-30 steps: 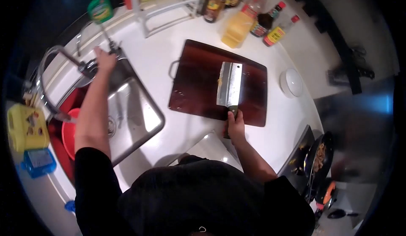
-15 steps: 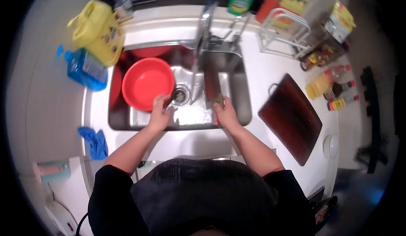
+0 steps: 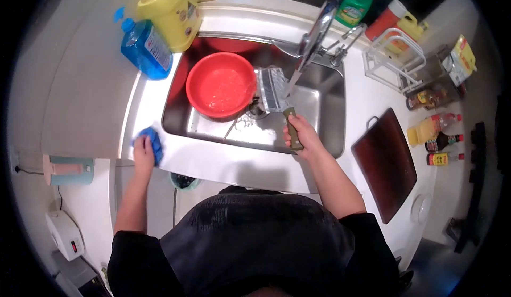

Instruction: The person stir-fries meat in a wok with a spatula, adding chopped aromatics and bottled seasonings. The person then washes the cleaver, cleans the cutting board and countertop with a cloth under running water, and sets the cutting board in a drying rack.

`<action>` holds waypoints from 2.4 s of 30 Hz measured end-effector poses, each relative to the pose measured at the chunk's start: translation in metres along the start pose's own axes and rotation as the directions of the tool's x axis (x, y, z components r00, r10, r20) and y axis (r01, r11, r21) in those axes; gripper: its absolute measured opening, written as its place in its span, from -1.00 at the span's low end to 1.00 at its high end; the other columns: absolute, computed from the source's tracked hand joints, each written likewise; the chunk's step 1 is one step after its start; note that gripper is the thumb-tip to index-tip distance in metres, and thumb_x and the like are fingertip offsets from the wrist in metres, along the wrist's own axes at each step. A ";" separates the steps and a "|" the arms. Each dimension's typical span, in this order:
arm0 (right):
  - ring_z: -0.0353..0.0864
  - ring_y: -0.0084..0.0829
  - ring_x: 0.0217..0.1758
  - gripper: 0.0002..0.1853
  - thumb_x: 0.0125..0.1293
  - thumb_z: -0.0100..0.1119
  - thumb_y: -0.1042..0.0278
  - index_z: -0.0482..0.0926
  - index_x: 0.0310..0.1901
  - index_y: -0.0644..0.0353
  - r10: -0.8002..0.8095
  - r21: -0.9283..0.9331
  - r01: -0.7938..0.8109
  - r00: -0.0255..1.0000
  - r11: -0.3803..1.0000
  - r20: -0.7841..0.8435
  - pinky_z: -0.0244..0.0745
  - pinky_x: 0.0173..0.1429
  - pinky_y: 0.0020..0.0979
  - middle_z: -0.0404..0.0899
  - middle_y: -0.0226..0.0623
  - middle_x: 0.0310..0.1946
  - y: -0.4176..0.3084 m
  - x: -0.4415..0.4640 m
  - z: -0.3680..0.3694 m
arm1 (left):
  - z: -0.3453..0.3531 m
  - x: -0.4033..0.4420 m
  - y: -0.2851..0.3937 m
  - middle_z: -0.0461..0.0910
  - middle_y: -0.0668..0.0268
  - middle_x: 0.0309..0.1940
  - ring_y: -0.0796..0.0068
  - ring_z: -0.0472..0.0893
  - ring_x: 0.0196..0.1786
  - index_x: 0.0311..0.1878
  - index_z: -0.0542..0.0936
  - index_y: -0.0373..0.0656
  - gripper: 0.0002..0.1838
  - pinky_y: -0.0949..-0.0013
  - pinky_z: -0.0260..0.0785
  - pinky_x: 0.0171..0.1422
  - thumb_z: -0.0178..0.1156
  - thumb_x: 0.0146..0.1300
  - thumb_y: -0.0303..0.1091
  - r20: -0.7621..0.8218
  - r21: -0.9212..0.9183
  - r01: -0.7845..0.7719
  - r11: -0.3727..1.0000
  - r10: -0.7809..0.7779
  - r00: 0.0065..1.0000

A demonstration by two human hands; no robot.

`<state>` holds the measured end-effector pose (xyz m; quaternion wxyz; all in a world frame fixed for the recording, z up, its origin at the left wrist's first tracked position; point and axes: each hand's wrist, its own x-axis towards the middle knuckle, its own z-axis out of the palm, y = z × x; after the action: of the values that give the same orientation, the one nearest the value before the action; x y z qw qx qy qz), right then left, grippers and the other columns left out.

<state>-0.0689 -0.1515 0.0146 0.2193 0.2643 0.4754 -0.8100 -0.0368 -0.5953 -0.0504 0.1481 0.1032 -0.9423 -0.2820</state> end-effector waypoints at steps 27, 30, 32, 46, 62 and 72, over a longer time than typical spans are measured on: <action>0.54 -0.22 -0.29 -0.67 0.02 -0.03 0.45 0.36 -0.09 0.06 -0.253 -0.829 0.086 0.930 -0.553 0.265 0.44 -0.30 -0.27 0.49 -0.21 -0.35 -0.032 -0.020 -0.026 | 0.203 0.060 0.308 0.43 -0.12 -0.21 -0.03 0.42 -0.10 -0.28 0.50 -0.27 -0.73 0.17 0.26 0.01 0.03 0.03 -0.28 0.358 -0.356 -0.205 0.912 0.335 0.871; 0.53 -0.23 -0.28 -0.65 0.07 -0.07 0.42 0.35 -0.05 -0.04 -0.218 -0.758 0.137 0.912 -0.637 0.348 0.44 -0.29 -0.29 0.46 -0.21 -0.29 -0.039 -0.010 -0.008 | 0.236 0.036 0.322 0.45 -0.07 -0.19 0.06 0.43 -0.06 -0.26 0.54 -0.24 -0.68 0.22 0.27 0.03 0.00 0.00 -0.23 0.668 -0.262 -0.276 0.925 0.380 0.640; 0.52 -0.25 -0.27 -0.62 0.08 -0.09 0.43 0.33 -0.01 -0.09 -0.246 -0.787 0.114 0.914 -0.606 0.321 0.44 -0.29 -0.31 0.46 -0.22 -0.30 -0.042 -0.013 -0.007 | 0.239 0.048 0.313 0.47 -0.01 -0.17 0.10 0.44 -0.04 -0.19 0.55 -0.14 -0.65 0.22 0.28 0.04 -0.08 0.04 -0.18 0.686 -0.115 -0.526 0.843 0.450 0.571; 0.52 -0.33 -0.46 -0.51 0.00 0.10 0.35 0.33 0.06 0.01 -0.580 -0.977 0.208 0.792 -0.036 0.190 0.42 -0.36 -0.36 0.50 -0.20 -0.40 -0.029 -0.046 -0.040 | 0.312 0.065 0.223 0.48 0.26 -0.55 0.31 0.48 -0.59 -0.38 0.46 -0.20 -0.70 0.22 0.39 -0.48 0.17 0.05 -0.13 0.940 -0.198 0.809 0.553 -0.128 0.317; 0.44 -0.47 -0.60 -0.56 0.08 0.02 0.39 0.31 0.06 0.06 -0.499 -0.531 0.301 0.821 0.792 -0.279 0.39 -0.62 -0.46 0.47 -0.25 -0.40 -0.001 -0.165 -0.077 | 0.302 0.060 0.280 0.40 0.29 -0.47 0.44 0.42 -0.41 -0.32 0.38 -0.24 -0.71 0.43 0.30 -0.32 0.12 -0.20 -0.44 0.595 -0.489 -0.127 0.863 0.437 0.675; 0.50 -0.38 -0.16 -0.59 -0.08 0.22 0.37 0.47 -0.11 0.25 -0.914 -0.672 -0.651 -0.084 0.352 -0.397 0.41 -0.13 -0.43 0.48 -0.16 -0.19 -0.108 -0.570 -0.221 | 0.314 0.099 0.276 0.42 0.25 -0.37 0.39 0.46 -0.33 -0.21 0.35 -0.18 -0.69 0.35 0.37 -0.28 0.09 -0.12 -0.52 0.703 -0.594 0.202 0.779 0.381 0.600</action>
<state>0.3498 0.1526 0.3574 -0.2416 0.4900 0.8329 0.0881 -0.2663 -0.2394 -0.1240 -0.2457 -0.1387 -0.7628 -0.5818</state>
